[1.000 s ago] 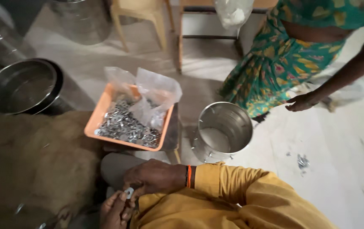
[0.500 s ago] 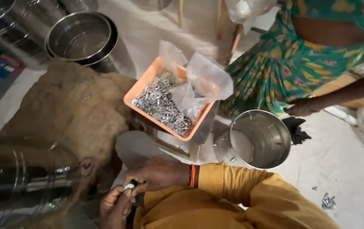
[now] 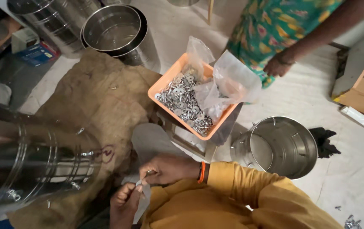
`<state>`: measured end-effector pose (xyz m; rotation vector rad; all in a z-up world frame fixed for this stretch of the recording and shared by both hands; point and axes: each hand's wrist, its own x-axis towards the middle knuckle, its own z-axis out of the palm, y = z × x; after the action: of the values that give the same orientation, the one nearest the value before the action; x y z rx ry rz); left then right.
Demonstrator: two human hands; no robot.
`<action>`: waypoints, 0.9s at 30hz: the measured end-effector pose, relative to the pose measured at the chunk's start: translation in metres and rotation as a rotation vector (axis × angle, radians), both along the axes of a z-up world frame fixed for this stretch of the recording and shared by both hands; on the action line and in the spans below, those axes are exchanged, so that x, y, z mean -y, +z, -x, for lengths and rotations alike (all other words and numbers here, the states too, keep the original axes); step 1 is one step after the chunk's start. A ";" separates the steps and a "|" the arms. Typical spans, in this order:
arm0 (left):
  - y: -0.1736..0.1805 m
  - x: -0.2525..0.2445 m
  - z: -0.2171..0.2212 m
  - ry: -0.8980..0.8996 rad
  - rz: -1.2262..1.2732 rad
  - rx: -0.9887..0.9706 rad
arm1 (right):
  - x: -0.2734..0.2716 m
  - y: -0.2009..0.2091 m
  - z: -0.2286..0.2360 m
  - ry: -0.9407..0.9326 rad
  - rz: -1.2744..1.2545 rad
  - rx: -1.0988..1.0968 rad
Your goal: The person assembles a cylindrical metal container by hand, inserting small metal fasteners into pre-drilled holes along the rim. They repeatedly pick fasteners from a nearby orange bin, align them with the holes, and press them into place. The container is rotated as needed to access different sections.
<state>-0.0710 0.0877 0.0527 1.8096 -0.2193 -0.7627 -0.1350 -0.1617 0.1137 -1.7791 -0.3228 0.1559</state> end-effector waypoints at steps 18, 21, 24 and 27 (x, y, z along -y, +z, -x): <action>-0.045 -0.055 -0.006 0.176 0.167 -0.311 | 0.305 0.095 -0.206 -1.095 -0.482 0.375; -0.059 -0.061 -0.019 0.174 0.263 -0.261 | 0.233 0.110 -0.211 -0.749 -0.462 0.377; -0.056 -0.087 -0.025 0.213 0.257 -0.295 | 0.105 0.059 -0.186 -0.304 -0.213 0.203; -0.047 -0.093 -0.033 0.262 0.243 -0.292 | -0.003 0.015 -0.154 -0.108 0.419 0.173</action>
<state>-0.0377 0.1809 0.0061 1.4431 0.1122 -0.7661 0.0190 -0.1592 0.1287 -2.2270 -0.3333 -0.0103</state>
